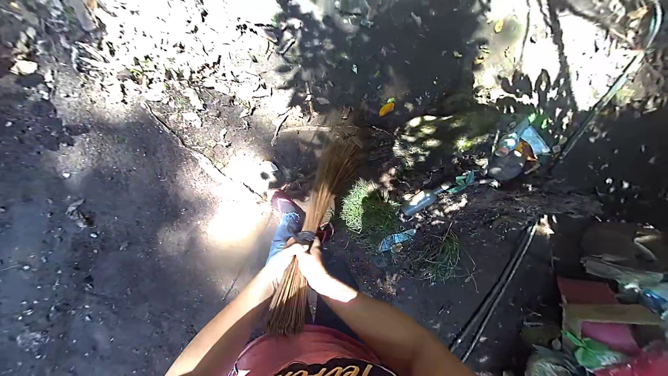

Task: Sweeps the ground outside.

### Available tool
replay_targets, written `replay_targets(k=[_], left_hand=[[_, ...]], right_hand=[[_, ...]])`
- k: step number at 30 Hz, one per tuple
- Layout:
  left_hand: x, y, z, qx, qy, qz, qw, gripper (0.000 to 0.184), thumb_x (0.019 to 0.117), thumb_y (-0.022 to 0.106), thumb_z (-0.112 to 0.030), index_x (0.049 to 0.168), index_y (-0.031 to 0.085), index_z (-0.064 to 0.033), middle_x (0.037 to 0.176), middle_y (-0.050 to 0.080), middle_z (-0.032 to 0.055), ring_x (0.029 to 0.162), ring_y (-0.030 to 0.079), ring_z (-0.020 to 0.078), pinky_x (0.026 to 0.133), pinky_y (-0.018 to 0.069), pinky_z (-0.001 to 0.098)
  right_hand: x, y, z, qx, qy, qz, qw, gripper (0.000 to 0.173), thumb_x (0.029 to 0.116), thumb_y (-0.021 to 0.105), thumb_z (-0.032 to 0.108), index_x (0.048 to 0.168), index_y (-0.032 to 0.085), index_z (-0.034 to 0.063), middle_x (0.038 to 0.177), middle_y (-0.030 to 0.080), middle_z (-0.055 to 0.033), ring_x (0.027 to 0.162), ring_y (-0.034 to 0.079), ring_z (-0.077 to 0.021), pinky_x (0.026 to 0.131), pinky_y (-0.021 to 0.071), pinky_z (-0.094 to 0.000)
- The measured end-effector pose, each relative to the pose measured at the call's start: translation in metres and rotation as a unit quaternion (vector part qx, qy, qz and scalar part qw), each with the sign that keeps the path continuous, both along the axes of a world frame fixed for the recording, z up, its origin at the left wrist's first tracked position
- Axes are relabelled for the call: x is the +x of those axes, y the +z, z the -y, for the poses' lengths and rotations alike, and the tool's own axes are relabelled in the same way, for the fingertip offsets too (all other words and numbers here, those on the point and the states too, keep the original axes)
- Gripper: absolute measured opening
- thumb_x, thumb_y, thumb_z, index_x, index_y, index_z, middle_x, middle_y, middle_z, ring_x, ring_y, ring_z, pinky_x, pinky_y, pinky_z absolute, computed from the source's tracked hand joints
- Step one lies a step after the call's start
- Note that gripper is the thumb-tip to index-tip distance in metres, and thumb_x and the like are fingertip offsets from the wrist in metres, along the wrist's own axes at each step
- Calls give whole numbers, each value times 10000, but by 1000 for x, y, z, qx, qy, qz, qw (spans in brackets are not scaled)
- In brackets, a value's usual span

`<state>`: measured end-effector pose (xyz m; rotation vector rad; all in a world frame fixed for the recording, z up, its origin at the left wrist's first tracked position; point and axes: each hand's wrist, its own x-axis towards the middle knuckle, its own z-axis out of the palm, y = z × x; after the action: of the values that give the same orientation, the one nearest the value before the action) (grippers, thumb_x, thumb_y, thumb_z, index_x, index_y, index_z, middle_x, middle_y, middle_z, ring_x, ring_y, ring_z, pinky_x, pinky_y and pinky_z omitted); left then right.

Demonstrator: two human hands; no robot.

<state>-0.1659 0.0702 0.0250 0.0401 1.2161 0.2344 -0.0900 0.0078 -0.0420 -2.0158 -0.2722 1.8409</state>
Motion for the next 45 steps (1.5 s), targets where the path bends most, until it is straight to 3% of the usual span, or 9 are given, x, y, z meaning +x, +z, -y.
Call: replay_targets(k=[4,8,14,20,25,33,37,40,45], left_hand=[[-19,-32,-61,78,67,-194,976,202,1029,468,15,1212,553,25,935,621,90,780,601,113,736,529,287],[-31,-88,-89,208,2,-228,951,647,962,652,-86,1542,366,-97,1343,598,187,1149,627,239,977,527,433],[-85,-6,-63,85,-75,-45,993,852,885,596,-54,1595,126,-66,1334,565,154,1094,612,163,951,521,348],[-131,23,-93,-35,62,-89,993,176,1045,375,-11,1024,539,-73,733,602,-12,628,594,34,599,535,200],[-112,-11,-147,92,92,-221,966,716,985,563,10,1596,194,-36,1315,585,243,1081,635,267,954,522,423],[-62,0,-157,74,190,-147,968,716,1030,437,-8,1625,41,-63,1446,462,245,1195,571,242,1014,484,391],[-36,24,-156,-56,297,-125,945,507,1063,467,-47,1523,255,-28,1211,572,171,1000,628,199,873,539,374],[-33,17,-207,-129,294,-109,941,262,1095,424,-134,1279,501,36,998,606,144,850,612,198,795,530,369],[-55,-57,-366,11,206,-98,974,332,1115,358,-167,1282,549,48,1066,637,151,889,612,183,836,524,363]], right_hand=[[-15,-31,-112,37,185,-73,979,394,1037,564,116,1383,518,-66,1302,603,-253,1196,589,-287,1048,456,-429],[-14,-59,-143,161,126,-70,976,611,987,585,39,1557,365,41,1384,595,-206,1251,597,-252,1079,477,-440],[-67,25,-74,45,13,-47,998,663,986,611,85,1526,251,-51,1330,572,-251,1214,597,-250,1054,488,-401],[-120,24,-115,-72,129,-123,981,334,1043,585,235,1214,622,-50,1176,646,-221,1114,614,-274,991,490,-457],[-97,-18,-196,89,142,-152,974,433,954,598,-22,1370,493,-81,1192,641,-201,1056,633,-186,954,524,-358],[-47,-2,-231,10,259,-85,962,667,888,714,36,1473,399,-11,1255,628,-204,1108,643,-236,979,529,-420],[-16,19,-236,-57,371,-164,912,361,931,650,42,1271,553,-32,1064,661,-113,952,652,-138,873,551,-337],[-20,54,-318,-166,540,-83,821,330,1053,514,124,1299,579,-86,1314,598,-235,1181,581,-269,1044,419,-424],[-32,-19,-465,56,532,27,844,351,1088,481,194,1264,611,-80,1247,635,-237,1167,598,-275,1046,452,-402]])
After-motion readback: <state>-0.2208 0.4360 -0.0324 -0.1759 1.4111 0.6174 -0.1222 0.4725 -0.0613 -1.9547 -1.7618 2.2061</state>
